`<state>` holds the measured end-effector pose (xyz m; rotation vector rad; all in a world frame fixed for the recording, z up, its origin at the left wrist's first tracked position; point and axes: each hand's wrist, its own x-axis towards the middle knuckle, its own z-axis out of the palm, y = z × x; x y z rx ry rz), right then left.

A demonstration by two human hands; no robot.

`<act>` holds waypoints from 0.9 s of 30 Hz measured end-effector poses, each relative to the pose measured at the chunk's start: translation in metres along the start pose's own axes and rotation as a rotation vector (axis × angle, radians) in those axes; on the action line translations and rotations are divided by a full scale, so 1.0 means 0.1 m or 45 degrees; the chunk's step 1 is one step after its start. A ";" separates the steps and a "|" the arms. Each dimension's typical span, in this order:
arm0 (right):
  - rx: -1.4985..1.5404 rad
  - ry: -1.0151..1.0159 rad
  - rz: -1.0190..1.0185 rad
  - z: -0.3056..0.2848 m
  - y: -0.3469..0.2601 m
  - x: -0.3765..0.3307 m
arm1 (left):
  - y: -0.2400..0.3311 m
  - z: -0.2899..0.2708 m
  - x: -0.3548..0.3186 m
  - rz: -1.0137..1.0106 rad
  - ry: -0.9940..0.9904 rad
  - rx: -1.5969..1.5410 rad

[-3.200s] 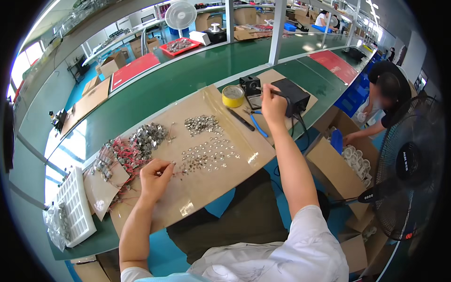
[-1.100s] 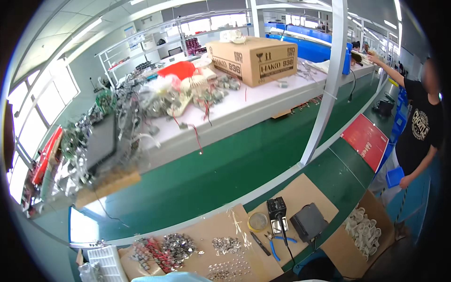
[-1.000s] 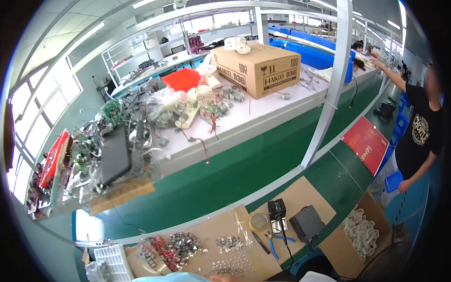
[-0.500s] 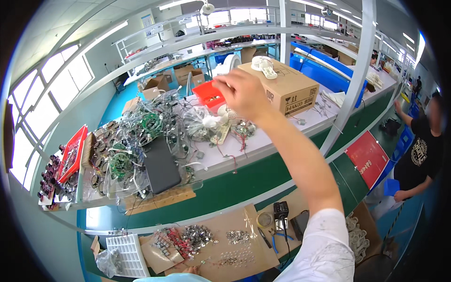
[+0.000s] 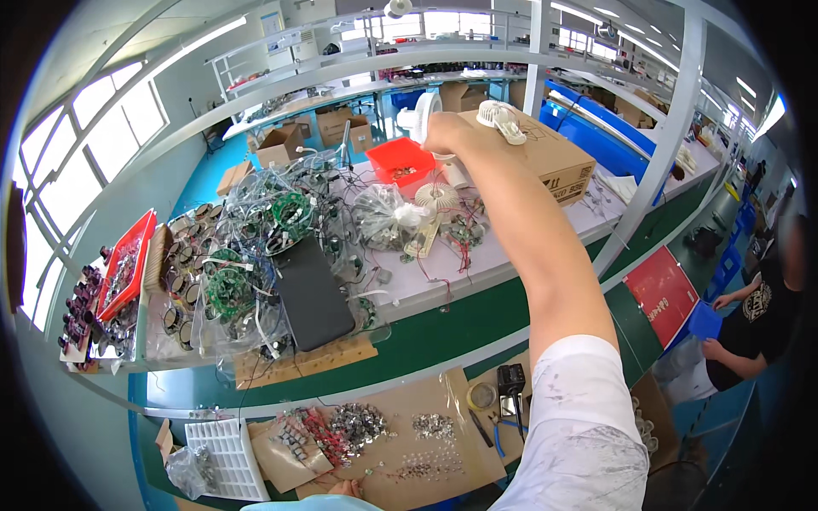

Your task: Soldering electrical wires onto small circuit boards and components on an electronics assembly line.

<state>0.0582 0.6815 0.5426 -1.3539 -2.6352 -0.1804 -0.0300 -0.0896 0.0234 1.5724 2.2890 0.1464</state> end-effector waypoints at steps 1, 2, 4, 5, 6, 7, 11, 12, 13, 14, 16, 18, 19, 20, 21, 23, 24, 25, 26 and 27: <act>-0.005 -0.071 0.018 0.04 0.00 0.01 | 0.00 0.00 0.01 -0.001 -0.003 -0.002; -0.005 -0.072 0.017 0.07 0.01 0.03 | -0.01 0.00 0.02 -0.003 -0.017 -0.012; -0.045 -0.084 -0.036 0.14 -0.04 0.01 | 0.00 -0.09 0.01 -0.011 -0.037 -0.020; -0.041 -0.086 -0.038 0.16 -0.08 0.01 | 0.01 -0.14 0.00 0.007 -0.072 0.018; -0.026 -0.029 -0.034 0.20 -0.08 0.03 | 0.02 -0.18 -0.01 0.030 -0.106 0.054; -0.006 0.025 -0.038 0.24 -0.11 0.05 | -0.05 -0.01 0.00 0.021 -0.110 0.054; 0.206 0.245 -0.046 0.26 0.06 0.02 | -0.24 0.30 -0.04 0.110 0.358 0.025; 0.289 0.380 -0.067 0.22 0.07 -0.06 | -0.14 0.09 -0.14 0.142 -0.042 0.040; 0.365 0.519 -0.077 0.15 0.12 -0.13 | -0.16 0.15 -0.13 0.149 -0.062 0.054; 0.299 0.605 -0.094 0.08 0.21 -0.19 | -0.18 0.26 -0.01 -0.009 0.160 0.020; 0.282 0.781 -0.087 -0.03 0.53 -0.36 | -0.17 0.40 0.12 -0.130 0.337 -0.050; 0.403 0.784 -0.028 0.02 0.11 -0.99 | -0.38 0.58 -0.05 -0.028 0.339 0.079; 0.432 0.849 0.006 -0.28 0.45 -1.00 | -0.30 0.48 0.00 -0.059 0.336 0.009; 0.474 0.921 0.024 -0.54 1.03 -1.12 | -0.12 0.29 0.12 -0.117 0.342 -0.050; 0.512 1.007 0.011 -0.76 0.49 -1.68 | -0.10 0.26 0.12 -0.091 0.280 -0.045; 0.535 0.868 0.247 -0.93 0.55 -2.62 | -0.10 0.26 0.20 -0.121 0.324 -0.113; 0.535 0.886 0.289 -0.82 0.64 -2.99 | -0.12 0.24 0.19 -0.105 0.296 -0.098; 0.535 0.907 0.327 -0.71 0.75 -3.35 | -0.13 0.23 0.17 -0.139 0.296 -0.070; 0.475 0.842 0.373 -0.77 0.90 -3.83 | -0.05 0.25 0.27 -0.118 0.296 -0.082; 0.452 0.768 0.410 -0.67 0.98 -4.21 | -0.05 0.28 0.28 -0.082 0.277 -0.089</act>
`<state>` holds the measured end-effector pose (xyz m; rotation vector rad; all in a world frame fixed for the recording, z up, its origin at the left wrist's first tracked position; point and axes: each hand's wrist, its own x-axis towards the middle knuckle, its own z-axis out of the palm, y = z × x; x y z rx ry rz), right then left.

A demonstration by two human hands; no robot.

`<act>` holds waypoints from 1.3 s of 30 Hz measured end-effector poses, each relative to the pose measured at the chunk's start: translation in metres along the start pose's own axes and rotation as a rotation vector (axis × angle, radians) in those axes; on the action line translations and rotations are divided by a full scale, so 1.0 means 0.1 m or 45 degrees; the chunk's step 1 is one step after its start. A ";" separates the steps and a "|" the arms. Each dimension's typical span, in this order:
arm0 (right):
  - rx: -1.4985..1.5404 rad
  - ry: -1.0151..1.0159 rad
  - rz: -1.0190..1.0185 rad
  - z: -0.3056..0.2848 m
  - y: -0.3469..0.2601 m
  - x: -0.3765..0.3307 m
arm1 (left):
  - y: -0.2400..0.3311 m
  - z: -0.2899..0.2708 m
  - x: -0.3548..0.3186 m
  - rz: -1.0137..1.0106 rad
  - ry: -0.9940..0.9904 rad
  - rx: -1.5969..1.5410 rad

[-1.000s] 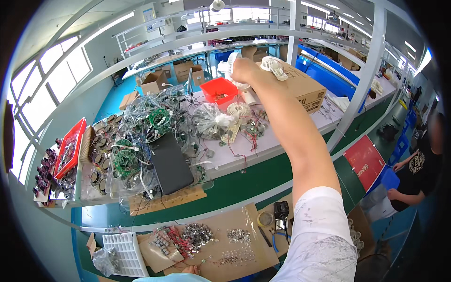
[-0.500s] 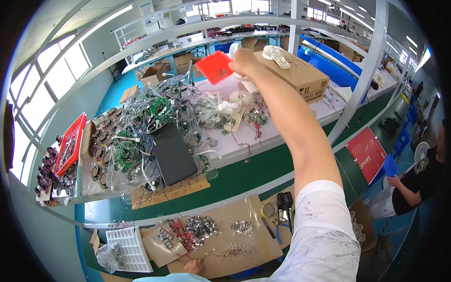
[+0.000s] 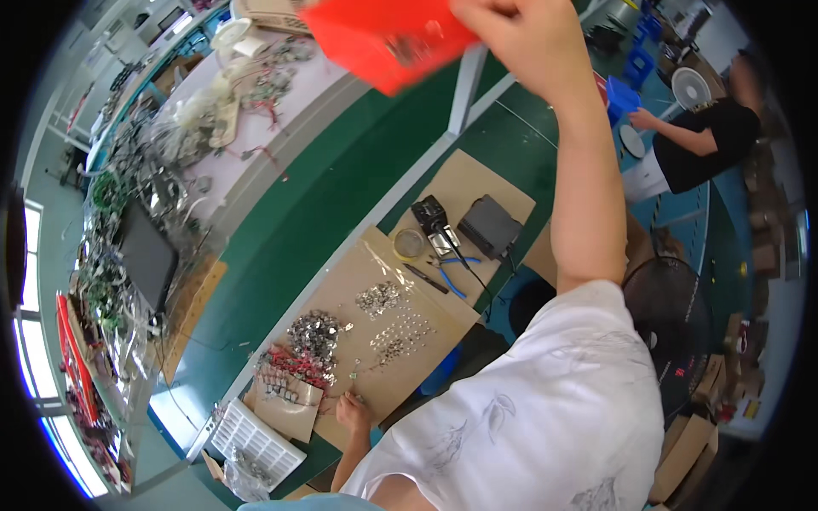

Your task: Soldering electrical wires onto small circuit boards and components on an electronics assembly line.

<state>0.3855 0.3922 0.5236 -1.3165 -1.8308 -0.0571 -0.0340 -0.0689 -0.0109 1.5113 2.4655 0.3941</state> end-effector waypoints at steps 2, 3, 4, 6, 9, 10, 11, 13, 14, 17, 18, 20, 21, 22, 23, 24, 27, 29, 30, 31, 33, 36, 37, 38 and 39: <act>0.164 -0.043 0.217 0.06 0.21 -0.65 | -0.17 0.05 -0.11 -0.046 0.063 0.026; 0.153 -0.053 0.252 0.10 0.34 -0.96 | -0.19 0.05 -0.15 -0.013 0.042 0.014; 0.140 -0.059 0.285 0.19 0.52 -1.23 | -0.19 0.03 -0.17 -0.007 0.072 -0.002; 0.104 -0.097 0.449 0.49 0.95 -1.71 | -0.14 -0.01 -0.16 0.018 0.088 -0.021; -0.046 -0.143 0.520 1.02 1.57 -2.20 | -0.11 -0.07 -0.18 -0.022 0.007 0.050; -0.147 -0.159 0.540 1.22 1.78 -2.31 | -0.09 -0.07 -0.17 -0.016 0.029 0.073; -0.247 -0.177 0.559 1.41 1.96 -2.40 | -0.08 -0.06 -0.16 -0.013 0.052 0.097; -0.310 -0.211 0.588 1.68 2.25 -2.52 | -0.04 -0.07 -0.14 0.004 0.069 0.089; -0.377 -0.241 0.610 1.79 2.40 -2.56 | 0.00 -0.06 -0.11 0.021 0.088 0.072; -0.400 -0.257 0.568 2.15 2.64 -2.61 | -0.02 -0.05 -0.10 -0.007 0.084 0.078; -0.402 -0.260 0.550 2.26 2.72 -2.62 | -0.04 -0.05 -0.10 0.002 0.062 0.086; -0.424 -0.499 0.577 2.43 3.06 -2.70 | -0.07 0.01 -0.08 0.088 0.128 0.123; -0.418 -0.732 0.576 2.50 3.20 -2.74 | -0.08 0.04 -0.06 0.100 0.110 0.123; -0.416 -0.742 0.589 2.54 3.22 -2.76 | -0.10 0.03 -0.08 0.083 0.097 0.135; -0.439 -0.856 0.559 2.56 3.24 -2.77 | -0.12 0.03 -0.09 0.065 0.085 0.146; -0.455 -0.970 0.522 2.57 3.24 -2.78 | -0.14 0.02 -0.11 0.062 0.076 0.155; -0.430 -1.102 0.443 2.62 3.11 -2.78 | -0.15 -0.06 -0.17 0.066 0.095 0.127; -0.437 -1.113 0.288 2.57 3.17 -2.85 | -0.12 -0.03 -0.18 0.063 0.158 0.107; -0.458 -1.027 0.302 2.53 3.14 -2.87 | -0.12 -0.03 -0.20 0.089 0.164 0.059; -0.328 -0.990 0.431 2.38 3.17 -2.92 | -0.13 0.00 -0.17 0.113 0.168 0.014; -0.568 -0.957 0.401 2.10 2.75 -2.70 | -0.20 0.01 -0.19 0.136 0.203 0.058; -0.232 -0.422 0.498 1.74 2.10 -2.78 | -0.15 -0.01 -0.20 0.178 0.227 -0.056; -0.033 -0.209 0.463 1.56 2.07 -2.90 | -0.11 0.01 -0.16 0.199 0.232 -0.093; 0.062 -0.064 0.412 1.59 1.61 -2.99 | -0.15 -0.11 -0.22 0.196 0.257 -0.092; 0.258 0.114 0.207 1.63 1.33 -3.19 | -0.15 -0.11 -0.22 0.160 0.256 -0.060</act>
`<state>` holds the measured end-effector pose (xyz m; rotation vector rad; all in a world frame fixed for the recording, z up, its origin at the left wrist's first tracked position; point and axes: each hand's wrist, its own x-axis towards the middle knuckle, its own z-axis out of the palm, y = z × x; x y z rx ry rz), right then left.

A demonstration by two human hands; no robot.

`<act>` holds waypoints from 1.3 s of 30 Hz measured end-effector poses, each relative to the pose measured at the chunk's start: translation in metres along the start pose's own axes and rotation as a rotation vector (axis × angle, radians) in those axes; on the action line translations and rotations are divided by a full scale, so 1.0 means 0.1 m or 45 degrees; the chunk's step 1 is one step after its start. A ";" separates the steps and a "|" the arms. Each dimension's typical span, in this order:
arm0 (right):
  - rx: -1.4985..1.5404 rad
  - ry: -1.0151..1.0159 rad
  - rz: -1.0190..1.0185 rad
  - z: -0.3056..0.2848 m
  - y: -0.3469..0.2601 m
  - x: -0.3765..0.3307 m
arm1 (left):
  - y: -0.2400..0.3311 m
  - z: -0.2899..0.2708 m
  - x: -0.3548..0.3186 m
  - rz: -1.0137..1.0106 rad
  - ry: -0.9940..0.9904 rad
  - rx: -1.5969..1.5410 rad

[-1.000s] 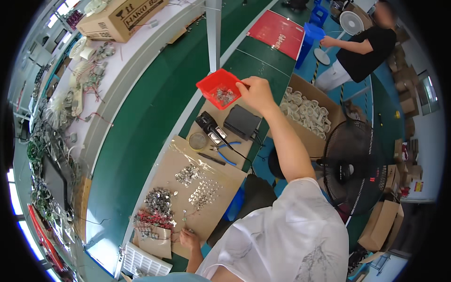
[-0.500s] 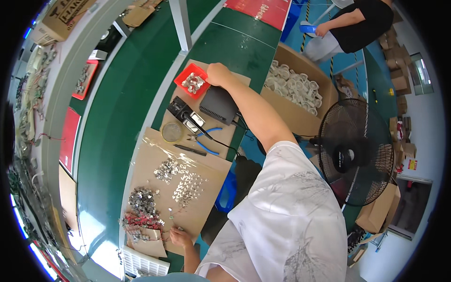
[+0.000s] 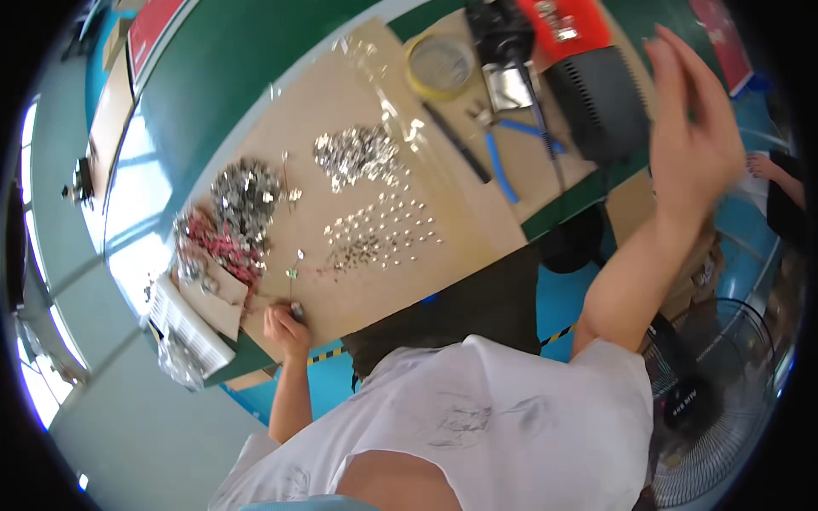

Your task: Soldering electrical wires onto small circuit boards and components on an electronics assembly line.

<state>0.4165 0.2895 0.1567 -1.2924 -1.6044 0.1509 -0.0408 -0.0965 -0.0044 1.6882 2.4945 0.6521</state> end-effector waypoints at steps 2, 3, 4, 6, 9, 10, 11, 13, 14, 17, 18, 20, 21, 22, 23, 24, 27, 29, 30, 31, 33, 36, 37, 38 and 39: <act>-0.092 0.085 0.055 0.00 -0.36 -0.64 | 0.02 0.03 0.01 0.045 0.026 -0.124; 0.033 0.032 0.071 -0.02 -0.49 -1.00 | 0.02 0.09 0.02 0.026 0.040 -0.115; 0.156 -0.016 0.084 0.00 -0.60 -1.32 | 0.02 0.14 0.03 0.050 0.027 -0.167; 0.201 -0.311 -0.243 0.19 -0.66 -1.75 | 0.09 0.05 0.02 0.052 0.060 -0.199; 0.469 -0.475 -0.429 0.66 -0.73 -2.29 | 0.03 0.09 -0.01 0.120 0.125 -0.125; 0.565 -0.480 -0.438 0.71 -0.73 -2.45 | 0.05 0.13 -0.01 0.105 0.165 -0.126; 0.571 -0.470 -0.471 0.78 -0.69 -2.59 | 0.06 0.17 0.00 0.091 0.208 -0.127; 0.661 -0.477 -0.272 0.92 -0.71 -2.82 | 0.18 0.17 0.01 -0.052 0.257 -0.252; 0.671 -0.469 -0.303 0.99 -0.73 -2.86 | 0.21 0.15 0.00 0.006 0.279 -0.213; 0.611 -0.341 -0.495 1.07 -0.82 -2.85 | 0.12 0.05 0.01 0.276 0.401 -0.038; 0.567 -0.307 -0.467 1.11 -0.77 -2.85 | 0.10 0.12 0.01 0.236 0.375 -0.065; 0.519 -0.301 -0.447 1.21 -0.67 -2.86 | 0.08 0.20 -0.04 0.218 0.384 -0.061; 0.492 -0.325 -0.460 1.21 -0.59 -2.87 | 0.06 0.20 -0.07 0.246 0.412 -0.042; 0.475 -0.332 -0.471 1.20 -0.56 -2.87 | 0.06 0.23 -0.10 0.263 0.389 -0.028; 0.460 -0.342 -0.477 1.20 -0.54 -2.89 | 0.05 0.24 -0.13 0.276 0.360 -0.010; 0.439 -0.347 -0.478 1.21 -0.49 -2.90 | 0.07 0.25 -0.16 0.234 0.359 -0.060; 0.480 -0.355 -0.503 1.24 -0.38 -2.87 | 0.11 0.08 -0.26 0.163 0.425 -0.198; 0.514 -0.356 -0.499 1.26 -0.43 -2.89 | 0.03 -0.10 -0.33 0.158 0.463 -0.295; 0.523 -0.354 -0.508 1.25 -0.48 -2.87 | -0.03 -0.22 -0.34 0.129 0.512 -0.356; 0.525 -0.354 -0.512 1.25 -0.50 -2.87 | -0.08 -0.33 -0.33 0.103 0.552 -0.420; 0.560 -0.369 -0.507 1.29 -0.49 -2.85 | -0.17 -0.57 -0.32 0.063 0.599 -0.469; 0.587 -0.388 -0.493 1.31 -0.49 -2.84 | -0.35 -0.89 -0.27 -0.054 0.627 -0.442; 0.590 -0.390 -0.497 1.31 -0.50 -2.83 | -0.44 -0.99 -0.21 -0.189 0.645 -0.525; 0.591 -0.375 -0.488 1.31 -0.48 -2.82 | -0.53 -1.10 -0.12 -0.322 0.659 -0.607; 0.585 -0.389 -0.501 1.30 -0.49 -2.82 | -0.72 -1.19 -0.03 -0.334 0.735 -0.645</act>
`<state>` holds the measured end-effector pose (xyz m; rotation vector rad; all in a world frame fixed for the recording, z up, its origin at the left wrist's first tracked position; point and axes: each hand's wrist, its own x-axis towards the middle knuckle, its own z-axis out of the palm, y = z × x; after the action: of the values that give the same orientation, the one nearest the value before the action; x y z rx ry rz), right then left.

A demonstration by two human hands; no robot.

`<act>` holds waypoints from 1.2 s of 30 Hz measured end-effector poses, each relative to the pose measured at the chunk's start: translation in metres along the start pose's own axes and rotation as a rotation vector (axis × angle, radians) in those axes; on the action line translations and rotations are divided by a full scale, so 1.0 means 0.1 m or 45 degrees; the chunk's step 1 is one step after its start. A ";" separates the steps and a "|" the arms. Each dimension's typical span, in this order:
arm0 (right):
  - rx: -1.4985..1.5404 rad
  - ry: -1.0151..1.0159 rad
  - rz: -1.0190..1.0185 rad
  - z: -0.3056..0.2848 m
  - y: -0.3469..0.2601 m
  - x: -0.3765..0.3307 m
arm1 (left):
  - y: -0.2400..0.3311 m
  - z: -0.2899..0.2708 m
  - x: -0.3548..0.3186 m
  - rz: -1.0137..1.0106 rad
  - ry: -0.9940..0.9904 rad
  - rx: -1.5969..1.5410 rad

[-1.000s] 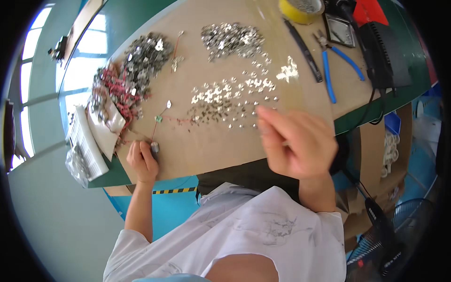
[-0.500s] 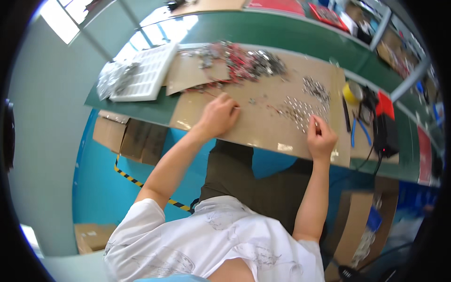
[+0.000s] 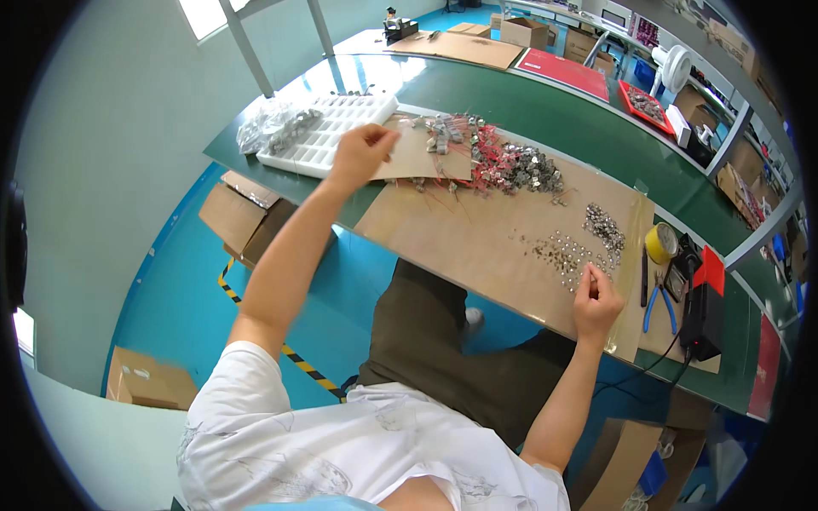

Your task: Soldering electrical wires onto small circuit boards and components on an electronics assembly line.

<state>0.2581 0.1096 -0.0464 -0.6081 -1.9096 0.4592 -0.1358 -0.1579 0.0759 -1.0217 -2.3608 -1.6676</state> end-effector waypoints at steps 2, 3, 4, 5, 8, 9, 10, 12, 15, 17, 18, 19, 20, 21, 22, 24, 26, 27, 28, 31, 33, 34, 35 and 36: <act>-0.007 0.006 -0.003 0.00 -0.03 -0.02 | -0.18 -0.18 0.47 -0.048 0.099 0.186; -0.010 -0.026 -0.003 0.01 -0.06 -0.04 | -0.35 -0.29 0.75 -0.043 0.134 0.261; -0.030 -0.049 -0.002 -0.01 -0.06 -0.03 | -0.46 -0.32 1.02 -0.103 0.106 0.221; -0.038 -0.022 -0.004 -0.01 -0.07 -0.03 | -0.55 -0.38 1.25 -0.148 0.132 0.363; -0.086 -0.031 -0.018 -0.03 -0.14 -0.05 | -0.86 -0.54 1.89 -0.218 0.101 0.644; -0.081 -0.046 0.001 -0.05 -0.18 -0.05 | -0.95 -0.52 2.04 -0.248 0.097 0.688; -0.072 -0.061 0.019 -0.06 -0.21 -0.06 | -1.03 -0.52 2.20 -0.224 0.125 0.823; -0.096 -0.059 0.019 -0.06 -0.21 -0.07 | -1.24 -0.50 2.39 -0.217 0.136 0.871; -0.119 -0.068 0.040 -0.03 -0.25 -0.05 | -1.47 -0.47 2.58 -0.250 -0.038 1.113; -0.102 -0.089 0.065 0.00 -0.29 -0.04 | -1.67 -0.55 2.64 -0.260 0.066 1.265; -0.141 -0.088 0.063 -0.03 -0.28 -0.03 | -1.60 -0.37 2.58 -0.295 0.138 1.151; -0.139 -0.089 0.045 -0.01 -0.29 -0.01 | -1.60 -0.40 2.54 -0.087 0.215 1.087; -0.153 -0.098 0.051 -0.01 -0.24 -0.02 | -1.49 -0.34 2.47 -0.094 0.200 1.080; -0.147 -0.091 0.081 -0.03 -0.15 -0.06 | -1.26 -0.21 2.37 -0.067 0.106 0.913; -0.135 -0.086 0.116 -0.05 -0.09 -0.13 | -1.05 -0.10 2.22 -0.043 0.014 0.754; 0.011 -0.048 0.391 -0.11 -0.04 -0.18 | -0.72 0.12 1.82 0.199 -0.216 0.620; 0.164 0.004 0.659 -0.18 0.00 -0.14 | -0.42 0.34 1.37 0.207 -0.456 0.470; 0.453 0.185 0.835 -0.22 0.04 -0.08 | -0.43 0.42 1.22 0.352 -0.519 0.490; 0.739 0.374 1.001 -0.26 0.04 0.00 | -0.42 0.51 1.07 0.500 -0.583 0.503; 1.008 0.639 1.176 -0.44 0.17 0.23 | -0.41 0.68 0.81 0.482 -0.548 0.765; 1.236 0.791 1.216 -0.55 0.41 0.31 | -0.36 0.76 0.75 0.330 -0.560 0.885; 1.300 0.795 1.163 -0.57 0.56 0.35 | -0.44 0.69 0.79 0.428 -0.571 0.812; 1.342 0.843 1.153 -0.59 0.71 0.39 | -0.45 0.69 0.80 0.462 -0.576 0.780; 1.393 0.885 1.146 -0.58 0.82 0.45 | -0.38 0.68 0.80 0.493 -0.592 0.794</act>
<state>0.3133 0.2047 -0.0376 -0.6922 -0.4581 1.4846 -0.1981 -0.0691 0.0514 -1.6837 -2.4411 -0.5388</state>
